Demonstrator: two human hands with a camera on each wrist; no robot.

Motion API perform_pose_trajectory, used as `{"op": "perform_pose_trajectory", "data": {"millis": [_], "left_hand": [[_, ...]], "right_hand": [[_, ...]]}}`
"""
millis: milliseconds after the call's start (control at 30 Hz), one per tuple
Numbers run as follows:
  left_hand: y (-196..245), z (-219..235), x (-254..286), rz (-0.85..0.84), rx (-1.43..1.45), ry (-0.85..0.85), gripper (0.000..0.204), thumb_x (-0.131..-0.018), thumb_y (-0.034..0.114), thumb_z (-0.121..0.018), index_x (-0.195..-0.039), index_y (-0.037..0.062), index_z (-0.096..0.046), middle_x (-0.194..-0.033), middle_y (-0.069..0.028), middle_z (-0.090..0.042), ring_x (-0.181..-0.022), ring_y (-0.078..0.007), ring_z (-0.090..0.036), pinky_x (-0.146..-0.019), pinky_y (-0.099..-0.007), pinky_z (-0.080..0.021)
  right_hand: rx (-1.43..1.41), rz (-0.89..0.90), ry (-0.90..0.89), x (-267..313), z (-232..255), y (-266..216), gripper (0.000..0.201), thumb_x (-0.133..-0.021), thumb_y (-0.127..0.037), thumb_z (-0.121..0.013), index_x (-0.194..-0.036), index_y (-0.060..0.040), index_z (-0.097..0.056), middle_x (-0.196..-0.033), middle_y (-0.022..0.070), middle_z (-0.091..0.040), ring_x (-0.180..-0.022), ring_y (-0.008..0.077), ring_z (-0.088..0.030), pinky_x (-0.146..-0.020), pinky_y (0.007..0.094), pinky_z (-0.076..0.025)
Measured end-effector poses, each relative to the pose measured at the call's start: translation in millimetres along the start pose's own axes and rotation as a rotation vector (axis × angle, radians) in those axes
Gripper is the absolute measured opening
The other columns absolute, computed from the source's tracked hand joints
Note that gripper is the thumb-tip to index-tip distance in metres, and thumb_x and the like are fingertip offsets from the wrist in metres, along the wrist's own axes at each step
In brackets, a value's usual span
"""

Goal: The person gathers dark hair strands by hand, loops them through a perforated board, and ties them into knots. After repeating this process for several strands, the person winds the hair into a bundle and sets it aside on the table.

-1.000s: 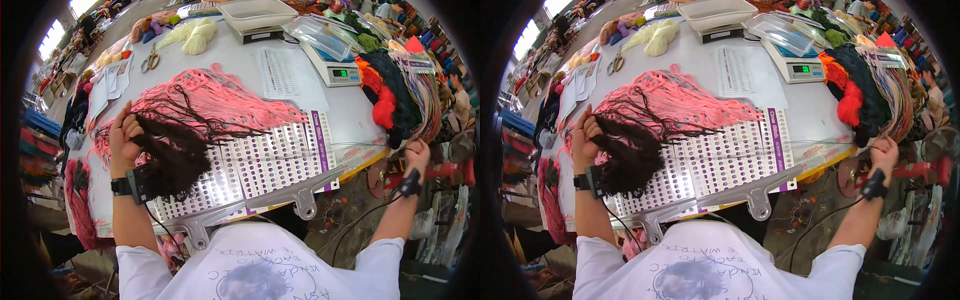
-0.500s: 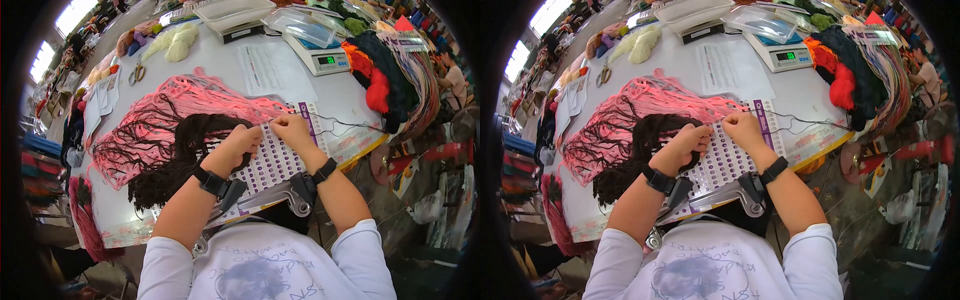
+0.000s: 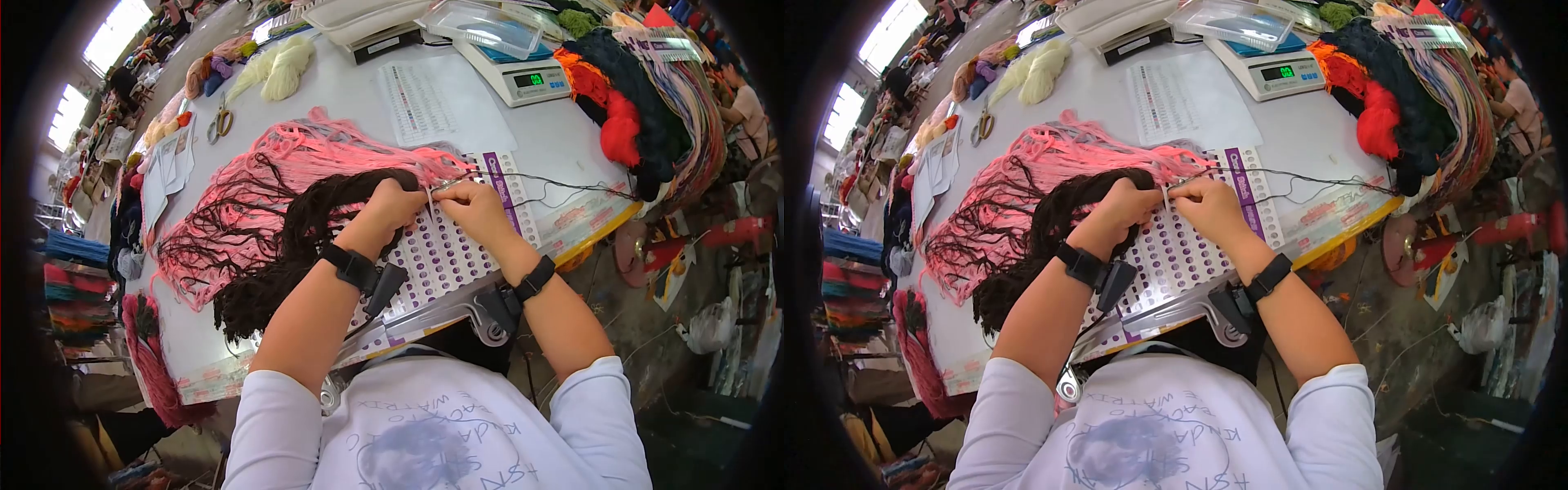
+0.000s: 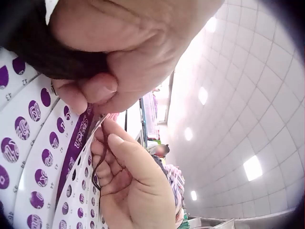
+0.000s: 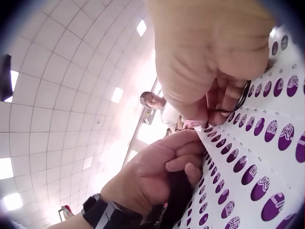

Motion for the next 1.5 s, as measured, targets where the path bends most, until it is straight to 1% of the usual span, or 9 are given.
{"op": "perform_pose_trajectory", "data": {"millis": [100,333,400,600,733,933,1133,1333,1500], "left_hand": [[5,10,8,-0.090,0.005,0.106,0.016,-0.080,0.011,-0.060,-0.071,-0.0027,-0.057,-0.055,-0.0060,-0.050,-0.046,-0.0155,-0.049,-0.046,-0.0286,-0.042],[9,86,32,-0.282,0.854,0.163,0.005,-0.084,0.014,-0.051,-0.084,0.0087,-0.051,-0.071,-0.0026,-0.053,-0.069,-0.0182,-0.055,-0.071,-0.0333,-0.049],[11,83,32,-0.338,1.112,-0.073,0.006,-0.085,0.015,-0.051,-0.084,0.0091,-0.051,-0.071,-0.0026,-0.052,-0.070,-0.0174,-0.053,-0.072,-0.0318,-0.048],[18,46,24,-0.363,1.025,-0.259,0.006,-0.086,0.014,-0.054,-0.085,0.0080,-0.053,-0.077,-0.0017,-0.054,-0.073,-0.0161,-0.053,-0.076,-0.0302,-0.046],[20,41,26,-0.380,0.932,-0.143,0.009,-0.088,0.013,-0.055,-0.084,0.0058,-0.057,-0.084,-0.0031,-0.060,-0.082,-0.0161,-0.057,-0.077,-0.0288,-0.046],[18,38,25,-0.317,1.086,-0.356,0.006,-0.089,0.010,-0.055,-0.085,0.0052,-0.057,-0.084,-0.0055,-0.061,-0.078,-0.0157,-0.058,-0.078,-0.0307,-0.048],[25,11,26,-0.313,0.536,-0.279,0.017,-0.084,-0.006,-0.049,-0.099,0.0018,-0.046,-0.109,-0.0135,-0.060,-0.083,-0.0200,-0.068,-0.058,-0.0198,-0.051],[15,-1,10,-0.463,-0.037,-0.093,0.011,-0.084,0.001,-0.060,-0.085,0.0035,-0.048,-0.076,-0.0040,-0.060,-0.068,-0.0099,-0.060,-0.058,-0.0214,-0.047],[14,90,33,-0.330,0.411,0.139,0.011,-0.083,0.007,-0.062,-0.084,0.0074,-0.051,-0.066,-0.0004,-0.053,-0.058,-0.0126,-0.055,-0.058,-0.0264,-0.046]], "right_hand": [[-0.160,-0.201,-0.074,-2,3,4,0.020,-0.073,-0.013,-0.065,-0.092,-0.0083,-0.072,-0.085,0.0086,-0.065,-0.074,0.0217,-0.063,-0.069,0.0315,-0.050],[0.510,0.197,0.027,-1,14,-19,0.013,-0.074,-0.008,-0.065,-0.087,-0.0076,-0.068,-0.082,0.0074,-0.058,-0.075,0.0262,-0.059,-0.068,0.0367,-0.049],[0.518,0.277,0.042,-3,11,-18,0.007,-0.074,-0.008,-0.064,-0.081,-0.0059,-0.066,-0.082,0.0083,-0.058,-0.075,0.0283,-0.059,-0.069,0.0386,-0.049],[0.553,0.529,0.181,-6,9,-25,0.006,-0.076,-0.006,-0.061,-0.075,-0.0034,-0.056,-0.080,0.0086,-0.058,-0.075,0.0298,-0.058,-0.070,0.0394,-0.047],[0.401,0.325,0.066,-5,12,-25,0.007,-0.080,-0.009,-0.060,-0.084,-0.0049,-0.055,-0.075,0.0110,-0.059,-0.073,0.0313,-0.059,-0.067,0.0408,-0.046],[0.313,0.160,-0.028,-8,9,-24,0.011,-0.084,-0.014,-0.058,-0.091,-0.0056,-0.056,-0.074,0.0125,-0.062,-0.071,0.0299,-0.061,-0.064,0.0395,-0.047],[0.235,0.120,-0.049,-10,12,-32,0.012,-0.085,-0.014,-0.058,-0.092,-0.0047,-0.057,-0.074,0.0120,-0.063,-0.069,0.0275,-0.062,-0.062,0.0366,-0.047],[0.248,0.155,-0.039,-12,4,-23,0.011,-0.084,-0.013,-0.058,-0.090,-0.0041,-0.057,-0.077,0.0120,-0.063,-0.070,0.0288,-0.062,-0.063,0.0372,-0.047],[0.358,0.238,0.008,-9,-2,-9,0.008,-0.082,-0.011,-0.058,-0.088,-0.0051,-0.057,-0.078,0.0114,-0.062,-0.072,0.0302,-0.061,-0.065,0.0389,-0.048]]}}
Point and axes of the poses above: each hand's wrist, its own x-axis away from the middle knuckle, its own z-axis out of the back of the hand, y = z × x, the point moved 4 cm from there along -x, towards the middle knuckle
